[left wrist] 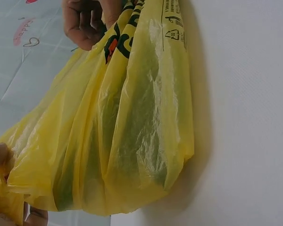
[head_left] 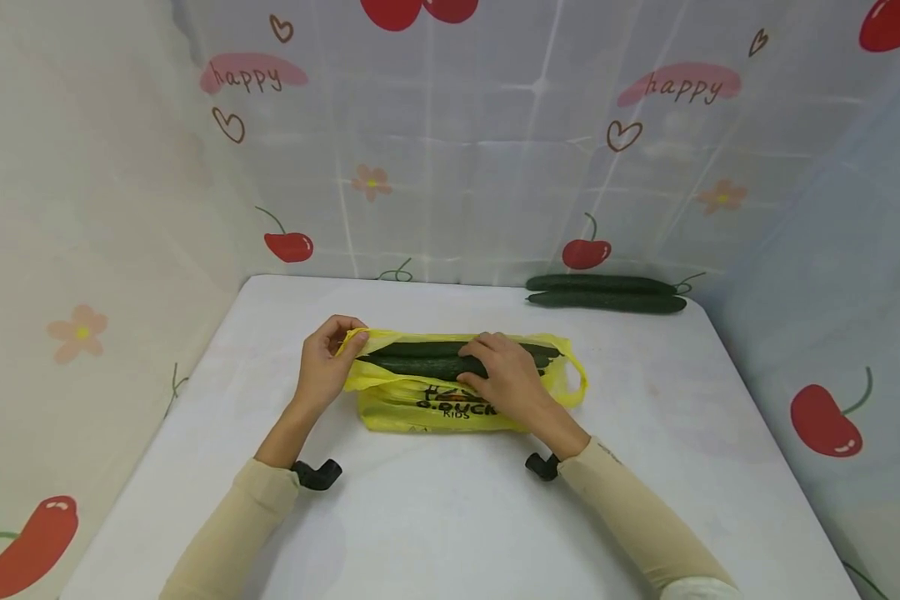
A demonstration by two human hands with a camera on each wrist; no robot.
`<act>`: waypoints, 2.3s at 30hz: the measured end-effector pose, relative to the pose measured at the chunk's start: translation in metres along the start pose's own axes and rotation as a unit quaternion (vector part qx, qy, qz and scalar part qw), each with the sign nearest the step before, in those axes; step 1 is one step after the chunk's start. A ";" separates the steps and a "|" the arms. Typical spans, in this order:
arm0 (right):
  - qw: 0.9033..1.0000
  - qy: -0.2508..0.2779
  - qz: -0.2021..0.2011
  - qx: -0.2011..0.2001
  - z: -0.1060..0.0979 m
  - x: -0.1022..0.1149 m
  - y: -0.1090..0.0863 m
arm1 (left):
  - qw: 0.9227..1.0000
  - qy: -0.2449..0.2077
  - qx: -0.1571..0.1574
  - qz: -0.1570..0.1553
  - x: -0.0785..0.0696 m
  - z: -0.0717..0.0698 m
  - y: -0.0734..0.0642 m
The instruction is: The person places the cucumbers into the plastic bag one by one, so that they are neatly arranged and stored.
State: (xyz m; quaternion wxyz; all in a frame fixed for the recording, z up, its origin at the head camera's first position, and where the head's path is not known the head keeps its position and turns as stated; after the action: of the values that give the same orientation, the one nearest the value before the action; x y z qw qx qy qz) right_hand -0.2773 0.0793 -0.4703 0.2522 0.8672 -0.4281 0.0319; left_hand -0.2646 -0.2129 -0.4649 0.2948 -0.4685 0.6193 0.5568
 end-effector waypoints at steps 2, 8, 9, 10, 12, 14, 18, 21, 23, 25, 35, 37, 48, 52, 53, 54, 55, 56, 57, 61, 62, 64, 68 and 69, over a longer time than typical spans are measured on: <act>1.000 -0.012 -0.015 -0.024 -0.002 0.001 0.002 | 1.000 0.002 -0.001 -0.001 0.000 0.001 0.000; 0.998 -0.031 -0.023 -0.049 0.003 -0.003 0.005 | 1.000 -0.003 0.003 -0.004 0.003 0.004 0.000; 0.998 -0.032 -0.019 -0.045 0.005 -0.004 0.005 | 1.000 -0.006 0.005 -0.004 0.003 0.005 0.000; 0.998 -0.034 -0.016 -0.041 0.007 -0.005 0.004 | 1.000 -0.008 0.006 -0.004 0.003 0.005 0.000; 0.999 -0.038 -0.011 -0.030 0.010 -0.007 0.004 | 1.000 -0.009 0.006 -0.002 0.001 0.005 0.000; 0.999 -0.034 -0.009 -0.021 0.012 -0.009 0.004 | 1.000 -0.009 0.004 0.000 0.000 0.004 -0.001; 1.000 -0.026 -0.014 0.002 0.013 -0.010 0.003 | 1.000 -0.006 0.002 0.004 -0.001 0.002 0.000; 0.999 -0.025 -0.020 0.006 0.010 -0.011 0.001 | 1.000 -0.004 0.003 0.003 -0.001 0.002 0.001; 0.999 -0.028 -0.026 -0.004 0.007 -0.012 0.000 | 1.000 -0.005 0.003 0.001 0.000 0.002 0.001; 0.999 -0.032 -0.034 -0.019 0.005 -0.012 0.000 | 1.000 -0.005 0.002 -0.003 0.000 0.002 0.001; 0.997 -0.037 -0.048 -0.051 0.002 -0.015 0.001 | 1.000 0.010 0.003 -0.007 -0.002 0.004 0.003; 0.998 -0.034 -0.041 -0.031 0.003 -0.016 0.002 | 1.000 0.011 0.001 -0.006 -0.003 0.003 0.003; 0.995 -0.014 -0.088 -0.034 -0.007 -0.010 -0.012 | 1.000 0.023 0.001 -0.010 -0.005 0.003 0.003; 0.993 0.005 -0.113 -0.041 -0.014 -0.006 -0.020 | 1.000 0.023 0.001 -0.007 -0.006 0.002 0.005; 0.993 0.006 -0.109 -0.037 -0.015 -0.007 -0.021 | 1.000 0.024 0.000 -0.008 -0.006 0.001 0.006; 0.994 0.005 -0.101 -0.031 -0.016 -0.009 -0.023 | 1.000 0.024 0.000 -0.008 -0.006 0.001 0.006; 0.995 0.004 -0.093 -0.025 -0.016 -0.011 -0.024 | 1.000 0.024 0.000 -0.010 -0.005 0.001 0.006; 0.996 0.003 -0.084 -0.017 -0.017 -0.014 -0.025 | 1.000 0.022 0.000 -0.012 -0.005 0.001 0.005; 0.997 0.004 -0.073 -0.010 -0.018 -0.017 -0.026 | 1.000 0.022 0.001 -0.013 -0.005 0.001 0.005; 1.000 0.023 -0.019 0.004 -0.034 -0.035 -0.030 | 1.000 0.025 0.001 -0.018 -0.005 0.001 0.003; 1.000 0.028 -0.004 0.001 -0.040 -0.040 -0.030 | 0.999 0.028 -0.001 -0.017 -0.005 0.001 0.003; 0.999 0.037 0.019 -0.016 -0.053 -0.053 -0.031 | 0.999 0.038 -0.006 -0.013 -0.006 0.000 0.002; 0.996 0.044 0.049 -0.059 -0.077 -0.084 -0.034 | 0.997 0.076 -0.020 -0.001 -0.007 -0.004 0.001; 0.995 0.046 0.057 -0.069 -0.081 -0.092 -0.035 | 0.996 0.087 -0.023 0.005 -0.007 -0.005 0.001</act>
State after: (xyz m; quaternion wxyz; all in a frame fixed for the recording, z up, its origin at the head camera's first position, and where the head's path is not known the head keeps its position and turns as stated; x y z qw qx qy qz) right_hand -0.2956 0.2017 -0.4387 0.3281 0.8196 -0.4664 0.0563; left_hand -0.2622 -0.2160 -0.4568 0.2257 -0.5191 0.6319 0.5295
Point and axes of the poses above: each hand's wrist, its own y-axis towards the middle knuckle, its own z-axis out of the palm, x = y × z, the point moved 6 cm from there along y, towards the middle knuckle, and after that the axes turned 3 degrees about z, right-handed, at the moved point
